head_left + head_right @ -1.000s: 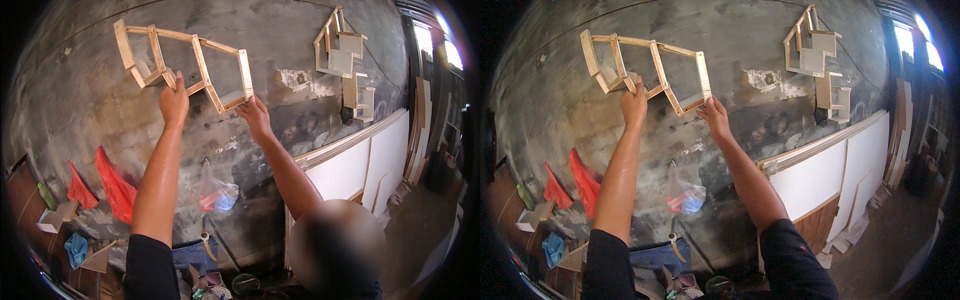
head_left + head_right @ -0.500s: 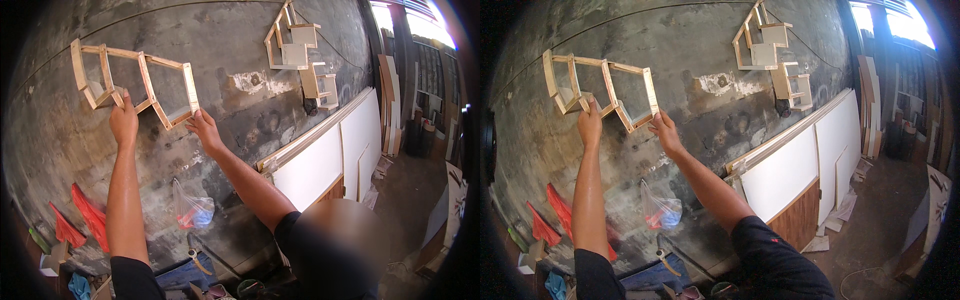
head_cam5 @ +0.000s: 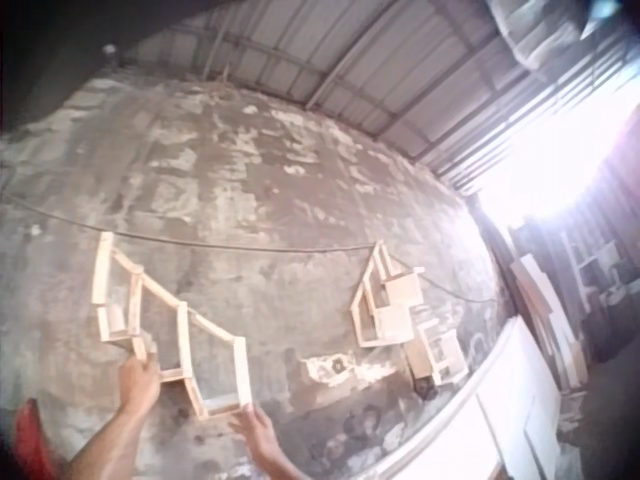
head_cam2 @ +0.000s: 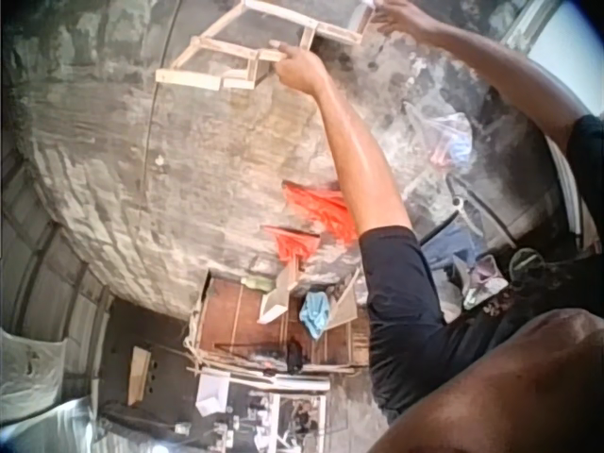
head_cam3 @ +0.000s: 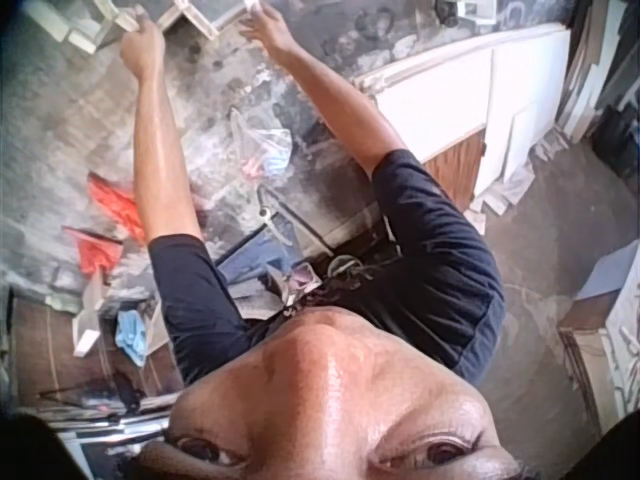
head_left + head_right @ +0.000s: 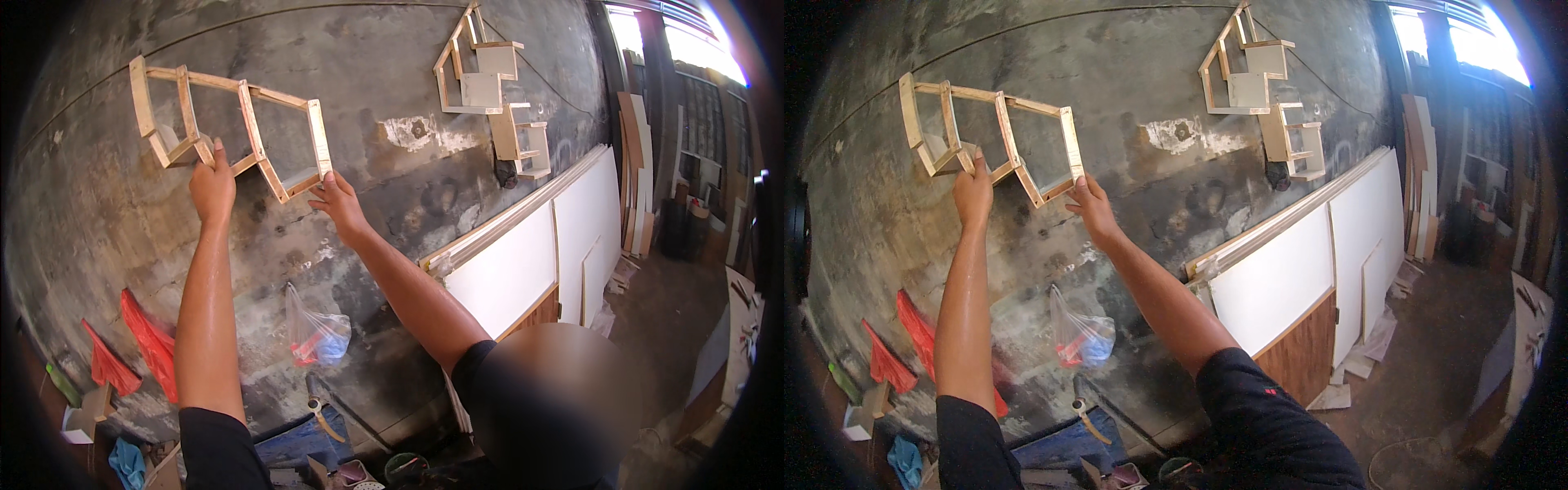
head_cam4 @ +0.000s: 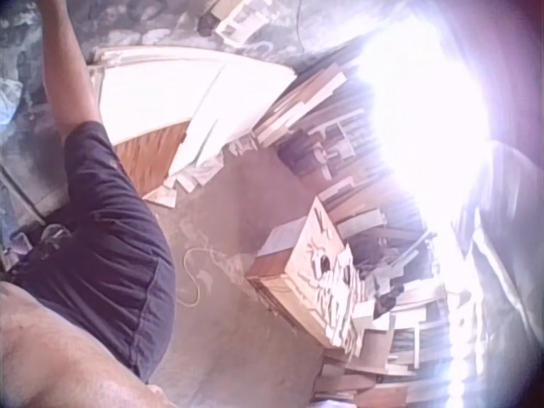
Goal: The person assembles a miniature wooden staircase by aligning small wooden steps with a side railing and securing them using a hammer. The person then picks up the assembled structure to check the alignment and shows it to the camera from multiple angles.
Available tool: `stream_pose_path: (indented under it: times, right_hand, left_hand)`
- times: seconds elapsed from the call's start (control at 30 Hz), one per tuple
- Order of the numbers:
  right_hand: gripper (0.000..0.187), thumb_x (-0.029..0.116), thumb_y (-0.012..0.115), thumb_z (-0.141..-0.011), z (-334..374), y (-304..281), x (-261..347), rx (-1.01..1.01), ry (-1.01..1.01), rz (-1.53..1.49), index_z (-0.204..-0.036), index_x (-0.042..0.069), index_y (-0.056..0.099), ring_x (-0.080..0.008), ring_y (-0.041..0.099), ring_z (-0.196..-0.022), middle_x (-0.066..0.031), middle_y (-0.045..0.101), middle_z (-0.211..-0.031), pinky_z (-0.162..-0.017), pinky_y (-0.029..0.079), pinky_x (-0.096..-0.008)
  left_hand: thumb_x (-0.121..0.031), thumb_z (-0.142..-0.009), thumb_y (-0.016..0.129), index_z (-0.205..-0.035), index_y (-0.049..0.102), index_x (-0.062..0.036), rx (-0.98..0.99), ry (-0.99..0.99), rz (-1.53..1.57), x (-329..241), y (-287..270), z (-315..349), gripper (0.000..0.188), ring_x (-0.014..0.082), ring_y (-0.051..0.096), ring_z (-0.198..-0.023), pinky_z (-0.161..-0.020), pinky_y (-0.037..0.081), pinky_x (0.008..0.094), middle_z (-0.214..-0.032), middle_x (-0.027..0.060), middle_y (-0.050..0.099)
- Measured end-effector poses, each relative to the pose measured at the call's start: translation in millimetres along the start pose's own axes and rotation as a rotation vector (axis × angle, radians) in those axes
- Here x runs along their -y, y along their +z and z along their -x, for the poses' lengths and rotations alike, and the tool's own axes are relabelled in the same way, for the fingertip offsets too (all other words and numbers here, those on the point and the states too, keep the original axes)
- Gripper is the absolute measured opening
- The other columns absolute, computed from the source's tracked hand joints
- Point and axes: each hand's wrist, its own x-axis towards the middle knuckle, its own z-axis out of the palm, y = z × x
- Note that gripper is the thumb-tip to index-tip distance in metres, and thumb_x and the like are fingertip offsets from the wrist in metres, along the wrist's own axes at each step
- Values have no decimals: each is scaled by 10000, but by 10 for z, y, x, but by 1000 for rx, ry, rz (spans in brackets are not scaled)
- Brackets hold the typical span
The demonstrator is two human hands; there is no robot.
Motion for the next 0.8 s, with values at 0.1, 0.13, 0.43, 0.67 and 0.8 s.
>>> stream_pose_path:
  times: [0.1,0.13,0.43,0.67,0.8]
  right_hand:
    - [646,449,449,-1051,21,36,32,5,2,26,-1510,11,331,-330,492,-1323,-162,464,-1447,-1003,487,-422]
    - [655,467,443,-1049,23,29,42,11,-2,45,-1521,29,326,-339,484,-1329,-171,461,-1457,-1006,477,-429]
    - [576,419,504,-1022,357,-216,402,-157,19,-159,-1472,87,363,-251,621,-1005,-173,492,-1288,-814,557,-416]
    - [594,456,505,-981,631,-432,711,10,182,-411,-1388,24,500,-248,644,-951,-140,634,-1084,-837,524,-395]
    - [619,520,489,-989,665,-349,845,176,162,-176,-1382,42,516,-230,641,-927,-120,643,-1051,-795,526,-398]
  left_hand:
    - [-538,-973,495,-934,694,81,9,-15,-17,30,-4,-28,651,497,644,-926,-804,500,525,-912,321,678]
    - [-534,-974,498,-940,694,80,23,-17,-21,38,-9,-35,645,497,644,-927,-807,500,525,-915,321,678]
    - [-430,-985,597,-1073,678,55,166,-98,591,-165,-296,206,499,169,651,-790,-719,510,312,-876,101,690]
    - [-344,-964,650,-1166,643,34,422,-126,1047,68,-17,228,429,154,645,-835,-713,530,311,-1023,90,681]
    - [-370,-961,650,-1230,610,23,571,-217,1108,220,-8,145,478,177,674,-887,-777,567,340,-1066,110,687]
